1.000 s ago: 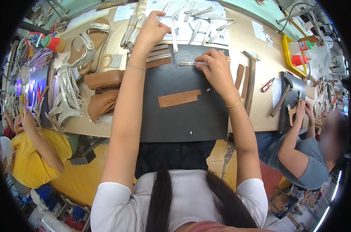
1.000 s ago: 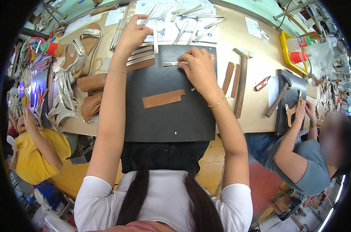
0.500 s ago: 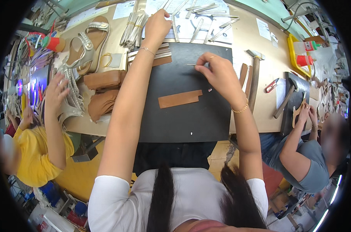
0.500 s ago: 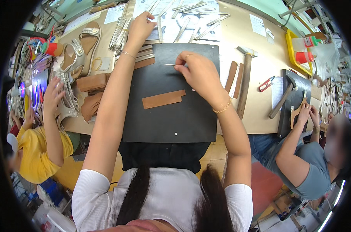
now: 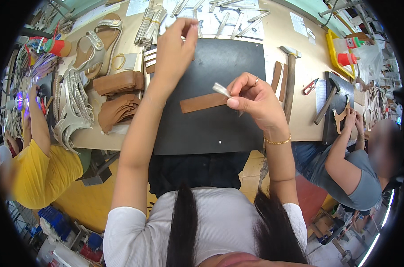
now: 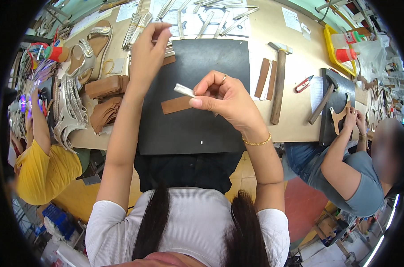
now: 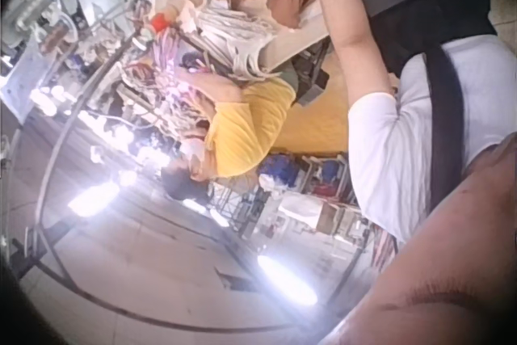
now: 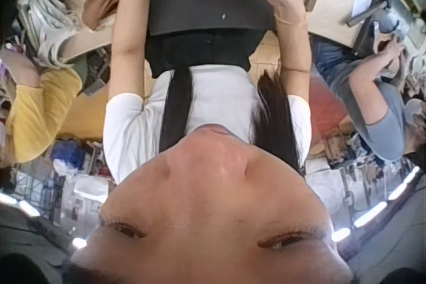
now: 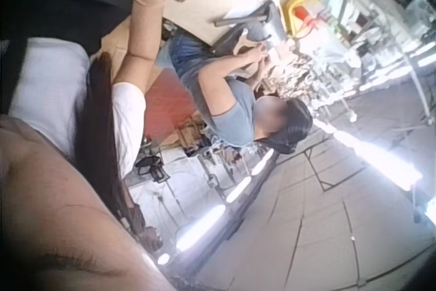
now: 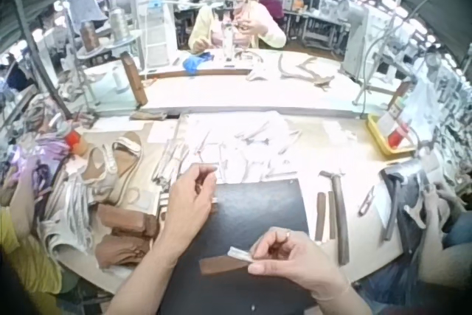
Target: The person repeatedly picks up small brown leather pieces and white strips, aligns them on a black mat, applies glue from a red-capped bottle to the strips, and presses them together. The person stacks finished pieces and continues the same process with new pairs.
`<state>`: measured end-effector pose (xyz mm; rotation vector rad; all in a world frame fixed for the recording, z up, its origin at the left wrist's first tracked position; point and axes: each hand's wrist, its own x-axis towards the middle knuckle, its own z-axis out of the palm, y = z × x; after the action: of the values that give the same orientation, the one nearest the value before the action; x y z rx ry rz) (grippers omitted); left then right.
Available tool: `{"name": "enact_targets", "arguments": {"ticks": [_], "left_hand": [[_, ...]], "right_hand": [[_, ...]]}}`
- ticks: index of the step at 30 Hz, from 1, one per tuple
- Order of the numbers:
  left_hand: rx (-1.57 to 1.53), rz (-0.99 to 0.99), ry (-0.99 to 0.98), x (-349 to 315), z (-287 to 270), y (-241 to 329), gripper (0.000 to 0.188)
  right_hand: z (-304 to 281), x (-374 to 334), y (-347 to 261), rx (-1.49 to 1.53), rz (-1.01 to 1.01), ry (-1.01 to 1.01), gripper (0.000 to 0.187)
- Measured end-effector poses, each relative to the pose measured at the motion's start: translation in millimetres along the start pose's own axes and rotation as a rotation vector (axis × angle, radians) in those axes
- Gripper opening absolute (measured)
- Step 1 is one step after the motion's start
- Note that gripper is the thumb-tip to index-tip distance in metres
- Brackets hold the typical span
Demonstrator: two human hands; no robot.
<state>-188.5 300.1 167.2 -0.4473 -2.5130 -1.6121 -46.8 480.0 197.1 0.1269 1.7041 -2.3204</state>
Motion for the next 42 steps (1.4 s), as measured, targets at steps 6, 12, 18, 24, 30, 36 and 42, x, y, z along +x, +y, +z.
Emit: {"name": "enact_targets", "arguments": {"ticks": [6, 12, 18, 24, 30, 36, 42], "left_hand": [[0.135, 0.102, -0.111, -113, -49, -1, 0.02], [0.387, 0.288, -0.277, -177, -69, -17, 0.034], [0.475, 0.287, -0.385, -183, -68, -20, 0.04], [0.483, 0.252, -0.418, -182, -69, -22, 0.036], [0.426, 0.222, -0.385, -183, -67, -25, 0.028], [0.317, 0.175, -0.309, -184, -68, -29, 0.027], [0.328, 0.204, -0.327, -187, -71, -31, 0.025]], "right_hand": [[0, -5, 3, -0.197, 0.03, 0.004, 0.023], [7, 17, 11, -0.599, 0.198, -0.04, 0.021], [23, 40, 21, -0.769, 0.307, -0.206, 0.018], [33, 58, 25, -0.785, 0.366, -0.262, 0.02], [37, 63, 28, -0.813, 0.394, -0.266, 0.021], [38, 62, 32, -0.876, 0.367, -0.238, 0.023], [41, 61, 35, -0.938, 0.331, -0.218, 0.023]]}}
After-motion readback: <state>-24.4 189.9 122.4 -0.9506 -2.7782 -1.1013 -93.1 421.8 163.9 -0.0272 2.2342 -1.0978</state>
